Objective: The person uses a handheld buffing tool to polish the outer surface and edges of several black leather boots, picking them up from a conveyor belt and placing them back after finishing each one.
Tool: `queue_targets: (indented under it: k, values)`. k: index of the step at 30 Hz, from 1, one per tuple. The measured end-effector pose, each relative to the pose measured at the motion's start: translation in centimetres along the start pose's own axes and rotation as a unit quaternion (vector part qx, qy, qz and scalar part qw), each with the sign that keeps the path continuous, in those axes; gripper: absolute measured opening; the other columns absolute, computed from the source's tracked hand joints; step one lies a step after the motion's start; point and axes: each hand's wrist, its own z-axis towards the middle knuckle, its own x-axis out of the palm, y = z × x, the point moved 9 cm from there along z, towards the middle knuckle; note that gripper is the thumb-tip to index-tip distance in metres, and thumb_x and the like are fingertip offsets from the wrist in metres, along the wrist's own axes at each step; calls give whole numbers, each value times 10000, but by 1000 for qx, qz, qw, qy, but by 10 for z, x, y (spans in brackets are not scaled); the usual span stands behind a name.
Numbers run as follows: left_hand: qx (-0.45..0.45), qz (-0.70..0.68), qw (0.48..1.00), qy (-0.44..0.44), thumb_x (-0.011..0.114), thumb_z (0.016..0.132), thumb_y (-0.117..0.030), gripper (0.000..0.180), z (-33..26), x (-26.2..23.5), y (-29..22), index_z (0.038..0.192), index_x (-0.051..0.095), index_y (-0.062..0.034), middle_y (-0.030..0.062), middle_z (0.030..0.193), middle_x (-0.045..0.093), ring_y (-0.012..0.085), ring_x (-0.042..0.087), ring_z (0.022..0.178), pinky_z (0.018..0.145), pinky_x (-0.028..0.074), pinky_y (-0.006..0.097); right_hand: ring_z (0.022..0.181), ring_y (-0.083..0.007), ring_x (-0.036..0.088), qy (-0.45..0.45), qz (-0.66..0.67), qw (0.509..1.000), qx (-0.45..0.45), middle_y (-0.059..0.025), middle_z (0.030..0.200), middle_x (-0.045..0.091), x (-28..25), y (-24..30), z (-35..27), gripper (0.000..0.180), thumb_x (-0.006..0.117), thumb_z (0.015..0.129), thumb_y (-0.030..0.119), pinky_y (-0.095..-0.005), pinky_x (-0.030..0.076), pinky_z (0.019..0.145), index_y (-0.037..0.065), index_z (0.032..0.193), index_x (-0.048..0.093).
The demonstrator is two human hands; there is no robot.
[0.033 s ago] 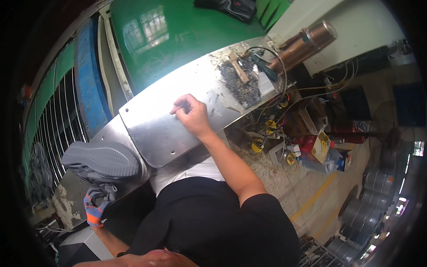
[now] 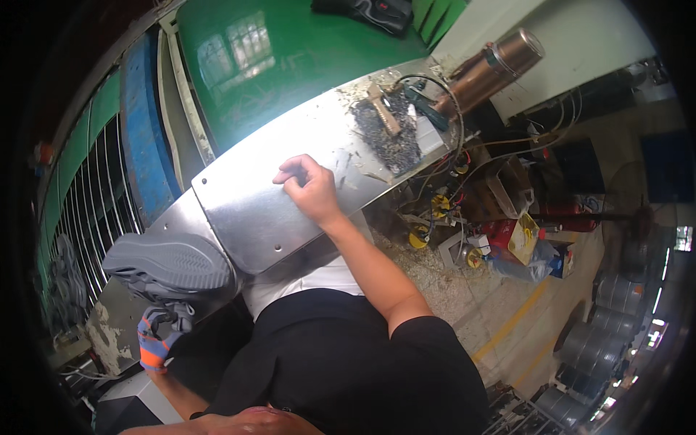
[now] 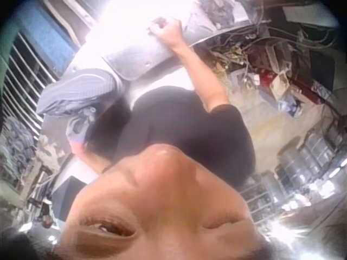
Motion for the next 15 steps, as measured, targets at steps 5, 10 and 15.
queue_targets:
  k: [5,10,15]
  values:
    - [182,81,980,24,808,693,-333,705,11,-5,-104,1271,536,-35,176,1291,540,402,488,1231,1041,399,498,891,-181,698,-75,-15,995,-68,-114,978,708,-63,37,-24,203,588,876,-90,-288,554,792,-18,1060,632]
    - [261,311,913,28,807,643,-293,797,76,56,-184,1329,494,-37,187,1377,478,423,422,1297,1126,268,559,885,-166,703,-227,-103,962,-108,-116,1002,725,-187,47,-20,247,596,864,-69,-261,547,789,-20,1100,648]
    - [267,325,905,69,813,582,-266,800,101,89,-177,1301,536,-50,144,1230,560,366,512,1136,1021,374,478,1107,-332,595,-179,-413,869,-205,-146,1140,657,-190,77,23,419,676,799,103,-391,469,956,10,1201,604]
